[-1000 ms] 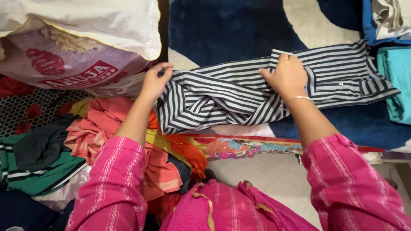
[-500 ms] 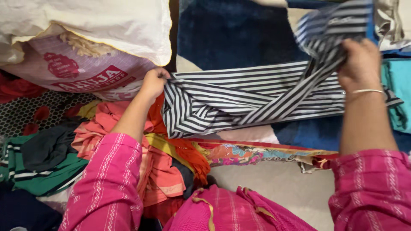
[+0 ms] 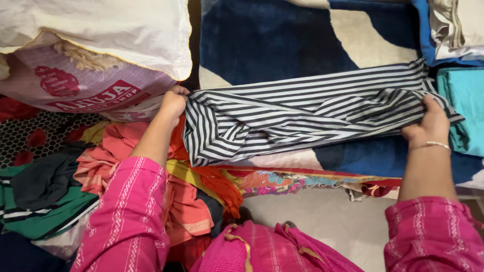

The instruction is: The person buttons a striped shirt from collar to hem, then folds it neatly on a patterned surface. The person places the folded shirt aside and picks up a yellow cloth.

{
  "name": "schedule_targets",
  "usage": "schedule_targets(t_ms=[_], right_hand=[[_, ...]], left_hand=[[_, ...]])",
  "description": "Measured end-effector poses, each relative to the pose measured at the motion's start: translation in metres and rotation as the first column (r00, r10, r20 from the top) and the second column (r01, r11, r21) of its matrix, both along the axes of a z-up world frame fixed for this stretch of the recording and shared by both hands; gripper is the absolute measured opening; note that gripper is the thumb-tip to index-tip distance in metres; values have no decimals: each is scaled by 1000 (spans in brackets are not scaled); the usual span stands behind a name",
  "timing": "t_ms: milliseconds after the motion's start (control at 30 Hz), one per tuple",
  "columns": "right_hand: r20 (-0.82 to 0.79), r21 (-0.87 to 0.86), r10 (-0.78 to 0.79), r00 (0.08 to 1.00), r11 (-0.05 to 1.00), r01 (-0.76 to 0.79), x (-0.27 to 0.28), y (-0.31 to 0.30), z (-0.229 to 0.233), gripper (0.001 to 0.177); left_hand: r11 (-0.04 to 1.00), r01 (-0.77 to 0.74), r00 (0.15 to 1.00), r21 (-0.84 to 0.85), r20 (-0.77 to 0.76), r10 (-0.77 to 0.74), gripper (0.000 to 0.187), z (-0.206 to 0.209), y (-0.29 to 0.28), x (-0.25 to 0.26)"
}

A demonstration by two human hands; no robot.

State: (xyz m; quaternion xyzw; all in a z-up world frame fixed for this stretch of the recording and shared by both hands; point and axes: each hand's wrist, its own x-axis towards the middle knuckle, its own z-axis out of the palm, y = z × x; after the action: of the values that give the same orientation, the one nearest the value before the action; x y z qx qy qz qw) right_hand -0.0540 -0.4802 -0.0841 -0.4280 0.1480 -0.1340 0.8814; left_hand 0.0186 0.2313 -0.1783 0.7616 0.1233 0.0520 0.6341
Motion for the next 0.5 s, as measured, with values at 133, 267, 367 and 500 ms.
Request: schedule_targets(t_ms=[133, 267, 367, 500], right_hand=[[-92, -143, -52, 994, 989, 38, 43, -7, 17, 29], [292, 274, 195, 936, 921, -277, 95, -36, 64, 39], [330, 319, 190, 925, 900, -299, 104, -58, 72, 48], [281, 241, 201, 938, 932, -271, 89, -84, 58, 53]], left_hand=[[1000, 13, 1000, -5, -23, -13, 26, 11, 1, -5], [999, 39, 999, -16, -6, -39, 26, 12, 1, -6], [999, 31, 1000, 27, -6, -31, 26, 6, 6, -4], [999, 36, 999, 34, 31, -37, 26, -11, 9, 3]])
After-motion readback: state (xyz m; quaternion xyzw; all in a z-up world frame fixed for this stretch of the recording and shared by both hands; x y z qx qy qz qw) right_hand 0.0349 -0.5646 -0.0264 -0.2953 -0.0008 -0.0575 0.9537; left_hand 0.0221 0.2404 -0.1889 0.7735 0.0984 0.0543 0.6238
